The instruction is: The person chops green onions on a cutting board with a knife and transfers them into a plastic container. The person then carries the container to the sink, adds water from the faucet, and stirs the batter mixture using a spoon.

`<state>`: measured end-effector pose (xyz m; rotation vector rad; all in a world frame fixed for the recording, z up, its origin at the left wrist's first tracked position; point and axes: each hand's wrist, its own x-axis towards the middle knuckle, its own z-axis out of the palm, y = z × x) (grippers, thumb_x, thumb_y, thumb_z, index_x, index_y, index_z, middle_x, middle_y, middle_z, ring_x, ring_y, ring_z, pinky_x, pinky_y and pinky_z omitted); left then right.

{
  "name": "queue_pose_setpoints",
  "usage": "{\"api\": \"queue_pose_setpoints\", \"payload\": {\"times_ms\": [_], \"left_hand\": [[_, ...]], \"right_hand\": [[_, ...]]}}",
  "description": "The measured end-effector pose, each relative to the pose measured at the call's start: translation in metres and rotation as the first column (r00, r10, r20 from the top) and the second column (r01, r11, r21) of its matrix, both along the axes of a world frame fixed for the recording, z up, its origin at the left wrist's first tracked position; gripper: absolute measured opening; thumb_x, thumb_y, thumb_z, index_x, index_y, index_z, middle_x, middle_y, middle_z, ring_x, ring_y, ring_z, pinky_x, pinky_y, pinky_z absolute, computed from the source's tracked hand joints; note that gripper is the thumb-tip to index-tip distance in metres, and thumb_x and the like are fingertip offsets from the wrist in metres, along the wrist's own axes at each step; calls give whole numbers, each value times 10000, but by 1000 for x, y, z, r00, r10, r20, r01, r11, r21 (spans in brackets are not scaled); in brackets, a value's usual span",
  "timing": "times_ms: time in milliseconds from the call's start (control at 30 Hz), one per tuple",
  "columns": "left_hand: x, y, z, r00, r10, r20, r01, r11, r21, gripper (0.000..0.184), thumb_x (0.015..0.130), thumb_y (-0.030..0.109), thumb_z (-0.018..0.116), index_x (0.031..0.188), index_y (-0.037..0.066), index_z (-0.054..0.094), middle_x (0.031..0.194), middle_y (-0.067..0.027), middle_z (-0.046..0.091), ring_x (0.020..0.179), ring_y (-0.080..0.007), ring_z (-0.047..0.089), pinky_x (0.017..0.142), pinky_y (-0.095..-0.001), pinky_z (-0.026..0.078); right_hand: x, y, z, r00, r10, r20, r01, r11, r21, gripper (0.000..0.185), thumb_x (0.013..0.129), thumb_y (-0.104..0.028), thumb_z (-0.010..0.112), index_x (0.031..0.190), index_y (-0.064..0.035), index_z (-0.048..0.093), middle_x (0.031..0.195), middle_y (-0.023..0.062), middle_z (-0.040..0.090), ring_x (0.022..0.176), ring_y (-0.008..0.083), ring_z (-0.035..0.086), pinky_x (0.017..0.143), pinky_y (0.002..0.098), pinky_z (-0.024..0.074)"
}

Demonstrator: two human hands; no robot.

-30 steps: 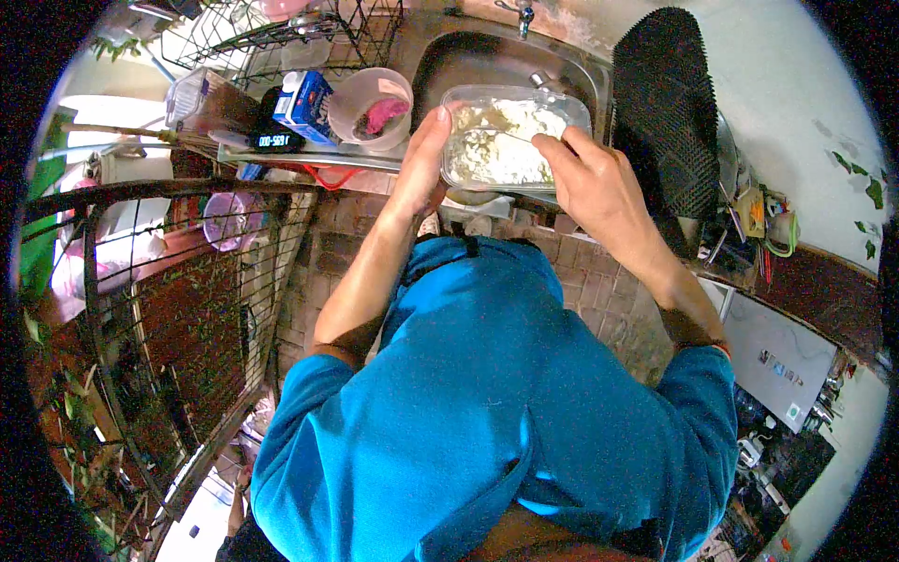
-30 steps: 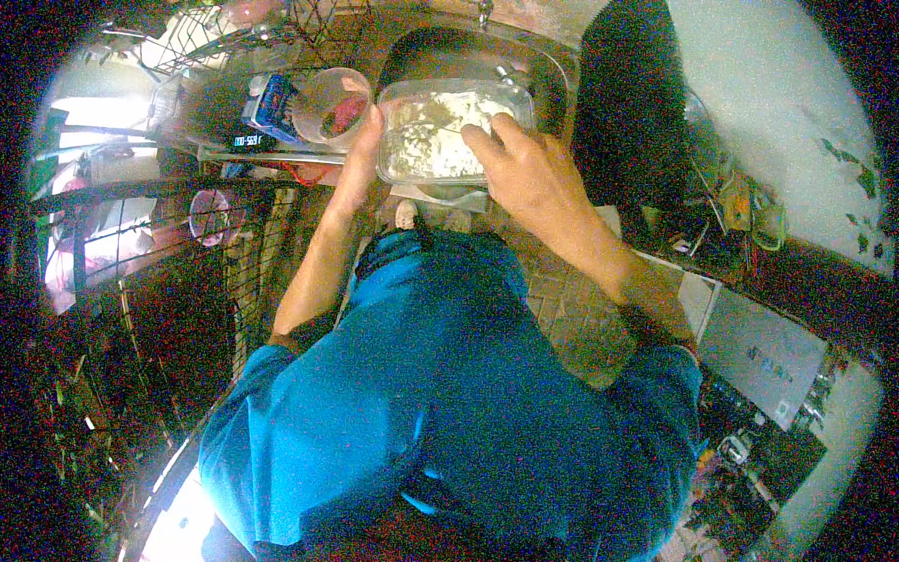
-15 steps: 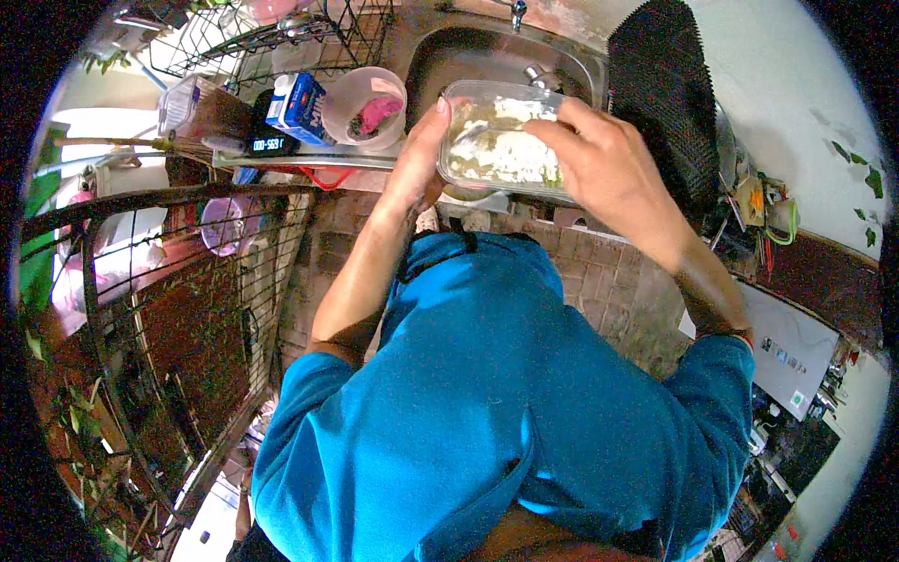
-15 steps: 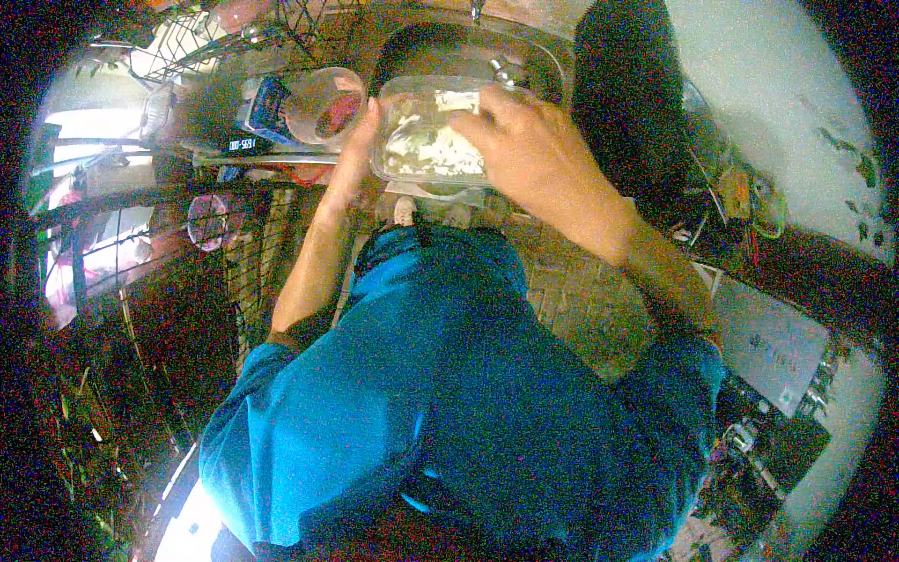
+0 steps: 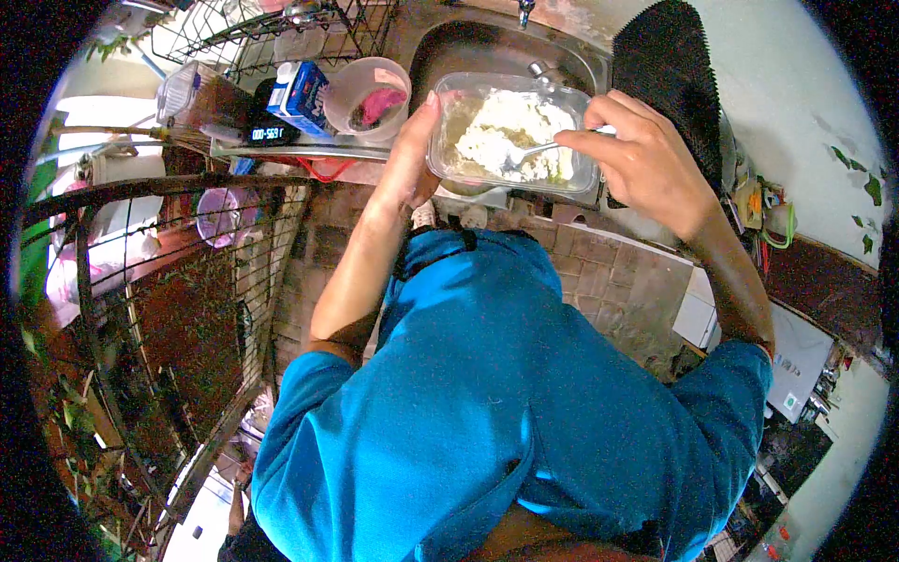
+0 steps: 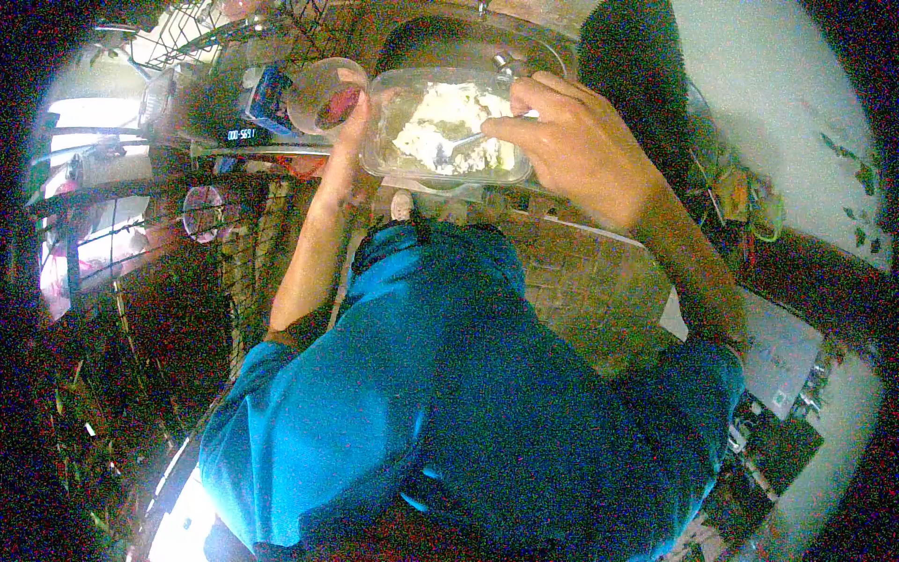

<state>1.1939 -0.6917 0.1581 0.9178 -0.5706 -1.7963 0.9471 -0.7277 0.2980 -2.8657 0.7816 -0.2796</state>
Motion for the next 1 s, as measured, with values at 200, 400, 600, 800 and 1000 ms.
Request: {"api": "queue_pose_setpoints", "payload": {"times_ms": [200,400,600,800,1000], "left_hand": [[3,2,10,999,34,-34,-34,999,17,651,1027,526,374,1412,5,426,1379,-180,527,1263,-283,533,1048,-423,455],[0,1,9,997,58,-45,-57,998,25,616,1038,489,374,1407,0,429,1375,-182,530,1253,-279,540,1051,-418,451],[2,-4,0,996,66,-52,-66,998,-5,575,1046,454,376,1377,-10,448,1346,-181,545,1224,-277,559,1037,-410,461],[1,-7,-5,992,126,-17,-127,991,-47,545,1047,434,382,1362,-6,453,1306,-183,563,1185,-273,584,989,-415,500],[4,-7,-9,996,82,-45,-84,996,-28,566,1029,464,406,1360,7,448,1272,-185,577,1080,-278,645,751,-448,618]], "right_hand": [[-21,-5,16,992,-118,-36,118,993,-1,319,746,37,639,1032,-82,715,852,94,545,822,282,579,726,380,497],[-18,1,9,942,-197,-270,199,980,-21,285,795,-93,583,1055,-154,681,896,91,600,832,300,644,720,412,549],[0,5,-18,955,-240,-174,182,938,-295,322,762,-23,648,1074,-101,659,841,75,557,779,251,640,682,350,541],[-8,12,5,860,-474,-189,412,863,-290,252,849,-111,562,1093,-116,626,930,111,627,754,309,687,640,408,576],[-10,4,-38,884,-429,-186,406,902,-149,260,863,-120,559,1108,-56,620,951,146,654,764,338,687,661,440,576]]}}
